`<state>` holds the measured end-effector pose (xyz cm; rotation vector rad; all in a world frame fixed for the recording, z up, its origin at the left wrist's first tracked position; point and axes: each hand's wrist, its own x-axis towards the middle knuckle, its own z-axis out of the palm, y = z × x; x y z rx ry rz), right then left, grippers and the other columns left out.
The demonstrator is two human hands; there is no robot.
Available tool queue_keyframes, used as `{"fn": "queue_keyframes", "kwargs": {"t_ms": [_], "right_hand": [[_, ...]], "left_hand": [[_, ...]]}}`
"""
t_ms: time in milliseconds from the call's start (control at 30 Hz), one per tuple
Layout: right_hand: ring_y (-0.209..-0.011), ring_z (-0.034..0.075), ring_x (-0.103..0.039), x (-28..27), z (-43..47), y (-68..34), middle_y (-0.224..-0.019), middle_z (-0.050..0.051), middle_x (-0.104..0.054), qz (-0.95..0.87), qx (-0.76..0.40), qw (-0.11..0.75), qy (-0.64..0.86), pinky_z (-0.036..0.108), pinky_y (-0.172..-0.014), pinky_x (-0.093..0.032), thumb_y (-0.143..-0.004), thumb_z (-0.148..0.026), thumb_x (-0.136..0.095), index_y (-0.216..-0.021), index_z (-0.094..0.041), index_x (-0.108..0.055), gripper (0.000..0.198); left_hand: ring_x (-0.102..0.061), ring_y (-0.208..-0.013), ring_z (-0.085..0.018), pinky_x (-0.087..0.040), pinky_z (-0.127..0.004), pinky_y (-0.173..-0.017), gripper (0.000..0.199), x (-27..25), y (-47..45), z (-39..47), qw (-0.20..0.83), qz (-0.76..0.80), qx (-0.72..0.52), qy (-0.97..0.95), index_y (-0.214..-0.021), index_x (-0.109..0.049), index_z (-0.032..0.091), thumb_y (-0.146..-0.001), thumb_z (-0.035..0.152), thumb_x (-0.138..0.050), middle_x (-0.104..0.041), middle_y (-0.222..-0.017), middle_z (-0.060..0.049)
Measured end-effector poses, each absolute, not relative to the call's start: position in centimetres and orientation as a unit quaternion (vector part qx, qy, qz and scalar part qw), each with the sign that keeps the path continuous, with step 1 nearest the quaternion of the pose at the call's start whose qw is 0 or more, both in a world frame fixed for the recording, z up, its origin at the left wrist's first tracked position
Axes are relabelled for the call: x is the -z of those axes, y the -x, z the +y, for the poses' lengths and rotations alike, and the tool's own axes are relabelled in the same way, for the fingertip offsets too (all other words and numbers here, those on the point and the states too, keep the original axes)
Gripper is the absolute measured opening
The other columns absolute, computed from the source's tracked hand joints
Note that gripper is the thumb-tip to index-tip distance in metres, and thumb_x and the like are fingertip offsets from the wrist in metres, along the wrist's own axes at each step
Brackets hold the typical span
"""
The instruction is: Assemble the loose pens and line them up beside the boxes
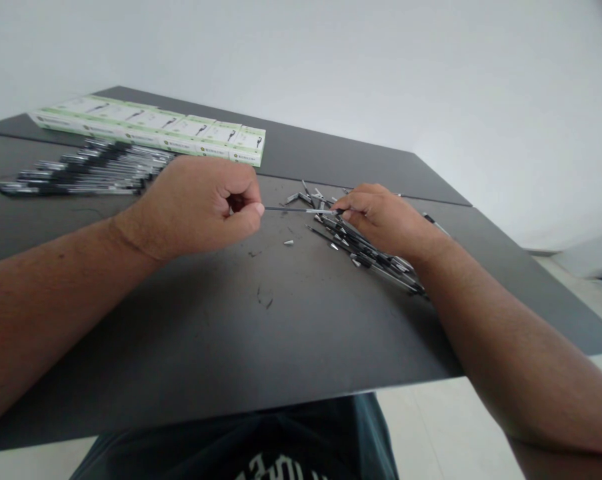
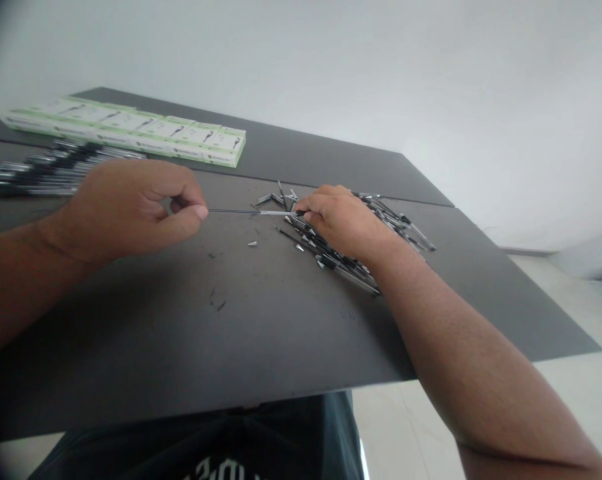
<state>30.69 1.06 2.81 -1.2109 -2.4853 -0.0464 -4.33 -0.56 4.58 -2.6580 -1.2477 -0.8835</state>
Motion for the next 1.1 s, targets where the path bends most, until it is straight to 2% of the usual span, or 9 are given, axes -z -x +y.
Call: {"fn": "queue_keyframes", "kwargs": {"t_ms": [200,400,500,900,1100], "right_hand": [[-0.119,0.033,-0.076,-2.94,0.94,-30.55,-0.126,0.013,-0.087,-0.883,0.017,0.185,0.432,0.050,-0.111,-0.059,-0.109,-0.024,-0.060,-0.128,-0.026,-0.091,0.036],[-0.122,0.033,-0.077,-3.17,0.90,-30.45,-0.126,0.013,-0.088,-0.883,0.011,0.180,0.433,0.050,-0.112,-0.059,-0.109,-0.024,-0.060,-0.127,-0.026,-0.091,0.036],[-0.122,0.033,-0.077,-3.19,0.88,-30.45,-0.126,0.014,-0.088,-0.886,0.016,0.178,0.429,0.050,-0.112,-0.059,-0.109,-0.023,-0.059,-0.128,-0.024,-0.091,0.037],[-0.123,0.034,-0.077,-3.26,0.91,-30.51,-0.127,0.014,-0.088,-0.883,0.020,0.178,0.433,0.052,-0.114,-0.059,-0.109,-0.024,-0.060,-0.128,-0.024,-0.091,0.037],[-0.123,0.033,-0.077,-3.25,0.93,-30.56,-0.126,0.014,-0.088,-0.885,0.018,0.175,0.431,0.050,-0.115,-0.058,-0.110,-0.024,-0.059,-0.129,-0.024,-0.090,0.037]], "left_hand": [[-0.064,-0.069,-0.019,-0.047,-0.037,-0.070,0.024,-4.79,4.20,-0.79,0.036,-0.412,0.280,0.866,-0.075,-0.064,0.026,-0.087,0.044,-0.055,-0.073,-0.071,-0.001],[-0.067,-0.071,-0.020,-0.048,-0.036,-0.072,0.021,-4.58,4.30,-0.63,0.033,-0.414,0.275,0.867,-0.079,-0.068,0.027,-0.088,0.044,-0.060,-0.074,-0.074,0.000],[-0.066,-0.068,-0.022,-0.047,-0.037,-0.069,0.022,-4.57,4.24,-0.55,0.031,-0.411,0.289,0.864,-0.075,-0.066,0.027,-0.085,0.045,-0.058,-0.072,-0.070,-0.001],[-0.067,-0.071,-0.022,-0.051,-0.039,-0.073,0.024,-4.65,4.24,-0.53,0.028,-0.420,0.270,0.866,-0.079,-0.072,0.026,-0.086,0.044,-0.060,-0.073,-0.073,-0.002],[-0.068,-0.070,-0.022,-0.049,-0.037,-0.071,0.022,-4.67,4.19,-0.54,0.028,-0.420,0.281,0.863,-0.076,-0.067,0.028,-0.085,0.045,-0.057,-0.073,-0.072,-0.002]]}}
